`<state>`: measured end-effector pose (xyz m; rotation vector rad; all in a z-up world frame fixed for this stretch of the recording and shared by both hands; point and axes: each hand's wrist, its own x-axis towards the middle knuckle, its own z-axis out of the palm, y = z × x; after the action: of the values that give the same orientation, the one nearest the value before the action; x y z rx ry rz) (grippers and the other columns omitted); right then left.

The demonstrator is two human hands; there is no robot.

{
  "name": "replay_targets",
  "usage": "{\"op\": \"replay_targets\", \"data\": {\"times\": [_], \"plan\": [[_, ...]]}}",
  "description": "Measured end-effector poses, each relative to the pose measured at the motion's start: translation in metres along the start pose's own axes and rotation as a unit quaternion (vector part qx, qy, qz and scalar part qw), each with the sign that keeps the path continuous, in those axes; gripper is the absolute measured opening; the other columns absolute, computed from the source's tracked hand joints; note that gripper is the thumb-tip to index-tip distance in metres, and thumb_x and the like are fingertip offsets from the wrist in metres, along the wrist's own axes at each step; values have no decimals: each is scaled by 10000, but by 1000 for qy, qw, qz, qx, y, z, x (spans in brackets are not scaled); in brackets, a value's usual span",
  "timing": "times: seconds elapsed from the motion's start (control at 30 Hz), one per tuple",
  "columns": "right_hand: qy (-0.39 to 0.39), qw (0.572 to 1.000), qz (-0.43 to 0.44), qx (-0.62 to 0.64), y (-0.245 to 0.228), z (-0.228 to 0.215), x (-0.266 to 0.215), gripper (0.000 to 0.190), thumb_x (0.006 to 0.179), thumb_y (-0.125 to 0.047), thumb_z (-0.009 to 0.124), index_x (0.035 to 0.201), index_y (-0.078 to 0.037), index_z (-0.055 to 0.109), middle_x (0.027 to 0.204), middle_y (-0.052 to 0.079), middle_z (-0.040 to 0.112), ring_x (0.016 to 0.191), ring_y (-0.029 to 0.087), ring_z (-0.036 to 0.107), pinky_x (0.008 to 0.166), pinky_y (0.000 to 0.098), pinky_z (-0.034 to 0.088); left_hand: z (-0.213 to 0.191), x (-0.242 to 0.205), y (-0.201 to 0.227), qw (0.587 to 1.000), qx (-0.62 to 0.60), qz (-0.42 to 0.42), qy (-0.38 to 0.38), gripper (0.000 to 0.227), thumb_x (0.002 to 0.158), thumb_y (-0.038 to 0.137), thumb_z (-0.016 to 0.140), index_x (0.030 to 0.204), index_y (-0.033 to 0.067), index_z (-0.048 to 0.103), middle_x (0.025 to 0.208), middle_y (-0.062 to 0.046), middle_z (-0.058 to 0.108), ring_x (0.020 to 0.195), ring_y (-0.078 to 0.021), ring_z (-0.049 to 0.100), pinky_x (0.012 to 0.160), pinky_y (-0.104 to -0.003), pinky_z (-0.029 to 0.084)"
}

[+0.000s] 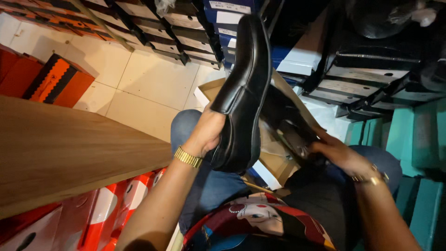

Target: The person sits on the floor and opens several blue and white shoe boxes. They remove black shoes, wipe them with a cloth, and place them back into the boxes. The person handles multiple shoe boxes and shoes, repeatedly opening and closing the boxes while cleaning the shoes.

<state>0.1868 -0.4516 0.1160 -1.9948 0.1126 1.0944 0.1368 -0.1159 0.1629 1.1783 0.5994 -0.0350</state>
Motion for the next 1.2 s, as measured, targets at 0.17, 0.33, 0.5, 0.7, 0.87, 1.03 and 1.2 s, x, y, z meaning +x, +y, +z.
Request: {"op": "replay_targets", "data": {"times": [0.17,0.33,0.5,0.7,0.87,1.03,1.2], "plan": [[3,992,-66,-112,-12,30,35,657,764,-280,728,1391,-93,662,1497,198,548,1448,392,432,1290,530,15,-11,-8,-15,974,222,-43,30,478,825,175,608,1212,-99,668,1026,-309,724,1034,-427,712,873,-473,566],[-51,989,3,-137,12,49,45,943,833,-417,689,1648,-219,260,1674,187,271,1542,362,257,1294,436,196,-52,5,-32,979,28,-179,-97,446,909,140,632,1326,-11,681,1079,-108,755,972,-145,744,762,-83,503],[-36,991,31,-126,-26,47,12,967,789,-419,710,1642,-263,282,1648,205,329,1528,366,308,1277,423,259,-52,6,-31,975,-111,-168,-92,396,934,122,563,1213,-147,646,979,-239,703,885,-335,743,713,-278,570],[-37,995,80,36,-6,53,18,963,770,-307,732,1617,-143,305,1666,249,192,1416,500,406,869,573,615,-64,21,-49,942,-155,-203,-217,337,985,123,549,1242,-75,638,1034,-94,706,891,-195,733,737,-186,568],[-109,984,81,117,7,66,19,945,774,-251,673,1606,-61,267,1648,279,137,1325,570,441,743,625,640,-38,17,-78,989,-43,-131,51,366,921,193,667,1145,-95,672,1037,-149,707,856,-244,733,681,-327,634],[-112,975,105,160,61,58,57,456,902,-169,587,1287,56,682,1744,-127,206,1363,354,570,724,589,635,-10,12,-49,989,-2,-131,64,304,810,95,594,1095,33,681,792,-146,685,605,-239,642,515,-387,519],[-116,959,121,231,71,55,64,441,983,-140,511,1352,74,622,1437,173,469,1032,493,663,710,653,590,-11,12,-55,988,-36,-131,69,313,792,61,560,1084,23,665,786,-152,676,591,-256,652,509,-395,537]]}}
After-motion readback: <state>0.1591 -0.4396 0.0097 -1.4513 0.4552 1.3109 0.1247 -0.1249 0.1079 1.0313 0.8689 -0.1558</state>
